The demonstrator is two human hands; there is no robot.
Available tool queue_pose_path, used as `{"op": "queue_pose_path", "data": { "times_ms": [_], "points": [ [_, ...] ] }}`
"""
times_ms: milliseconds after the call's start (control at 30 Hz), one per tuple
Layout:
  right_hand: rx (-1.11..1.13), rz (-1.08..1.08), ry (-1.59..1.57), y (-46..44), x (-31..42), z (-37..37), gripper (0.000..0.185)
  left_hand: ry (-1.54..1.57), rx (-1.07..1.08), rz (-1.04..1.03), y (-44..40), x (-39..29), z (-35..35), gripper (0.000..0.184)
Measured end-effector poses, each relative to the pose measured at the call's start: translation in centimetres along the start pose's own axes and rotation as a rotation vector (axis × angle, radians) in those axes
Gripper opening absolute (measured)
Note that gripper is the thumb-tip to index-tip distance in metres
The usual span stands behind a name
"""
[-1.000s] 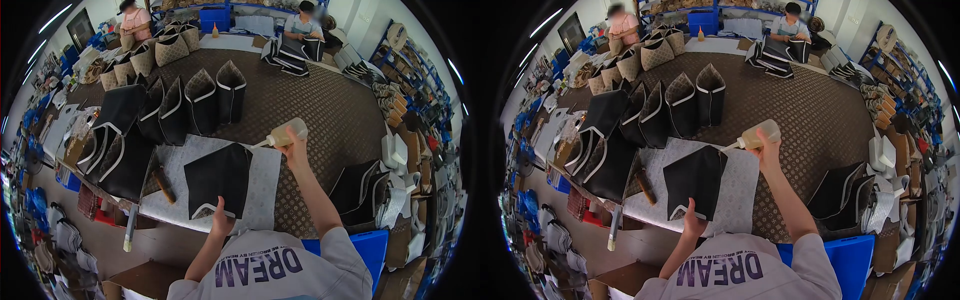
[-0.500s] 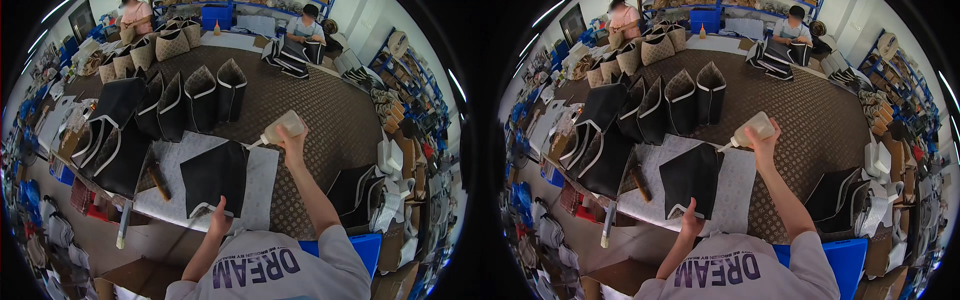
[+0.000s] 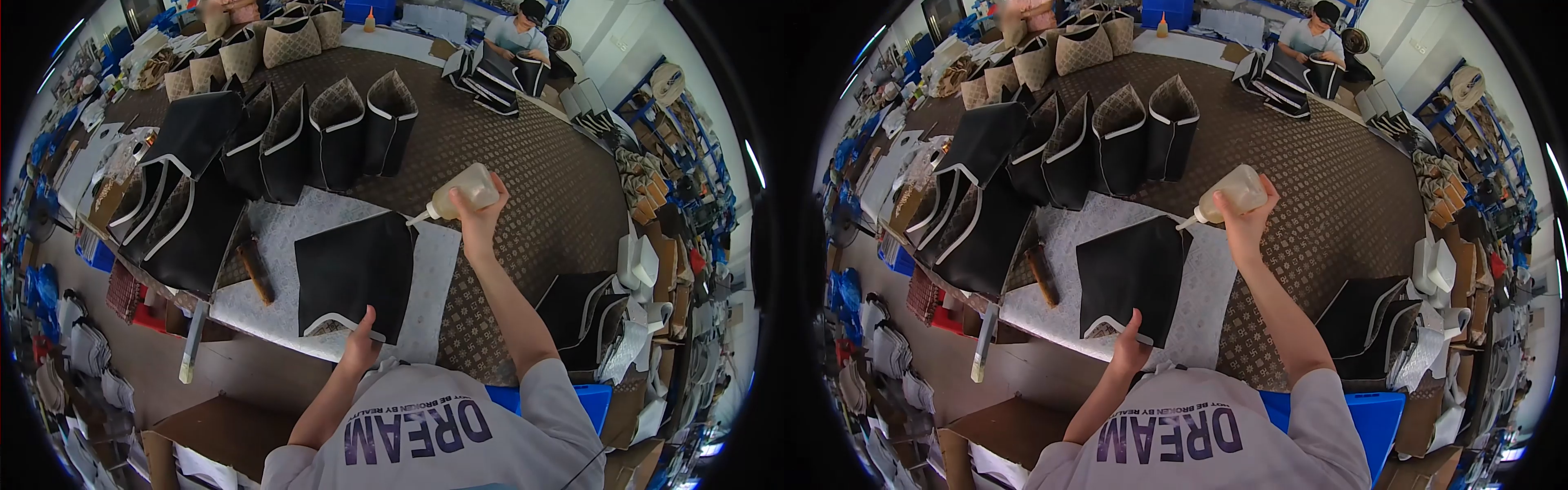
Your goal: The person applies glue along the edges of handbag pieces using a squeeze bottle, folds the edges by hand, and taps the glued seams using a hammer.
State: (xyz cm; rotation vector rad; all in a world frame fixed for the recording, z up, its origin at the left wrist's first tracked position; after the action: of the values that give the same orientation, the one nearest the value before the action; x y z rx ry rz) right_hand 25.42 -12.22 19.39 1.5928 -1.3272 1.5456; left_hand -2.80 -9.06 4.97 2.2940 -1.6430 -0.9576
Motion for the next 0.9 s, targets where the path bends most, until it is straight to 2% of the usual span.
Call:
{"op": "queue_pose_path", "data": {
  "times_ms": [333, 433, 633, 700, 900],
  "points": [
    [0.007, 0.051, 0.206, -0.6, -1.0, -1.4, 0.087, -0.029, 0.009, 0.069, -0.9, 1.1, 1.4, 0.042],
    [0.024, 0.068, 0.394, -0.4, -0.1, -1.8, 0.086, -0.026, 0.001, 0.08, -0.8, 1.2, 1.2, 0.047],
    [0.017, -0.071, 0.262, -1.3, -2.3, -0.3, 0.084, -0.03, 0.04, 0.063, -0.4, 0.7, 0.2, 0.052],
    [-0.028, -0.204, 0.185, -0.6, -2.5, 0.3, 0.085, -0.032, 0.057, 0.035, -0.2, 0.1, -0.5, 0.053],
    [-0.127, -0.392, 0.133, 1.8, -3.5, 2.7, 0.085, -0.023, -0.022, 0.04, -0.4, -0.1, -0.4, 0.053]
  ]
}}
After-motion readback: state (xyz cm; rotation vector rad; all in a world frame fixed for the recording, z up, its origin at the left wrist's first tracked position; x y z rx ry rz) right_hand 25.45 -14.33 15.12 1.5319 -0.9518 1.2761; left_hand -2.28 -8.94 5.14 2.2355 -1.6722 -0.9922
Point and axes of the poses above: each hand's wrist, its own y-axis away from the middle knuckle, its own z-axis out of the back of the hand, x = y × z, the point moved 7 cm from there along -y, towards the middle knuckle, and after that the axes turned 1 degree about x, right-handed, at the moved point
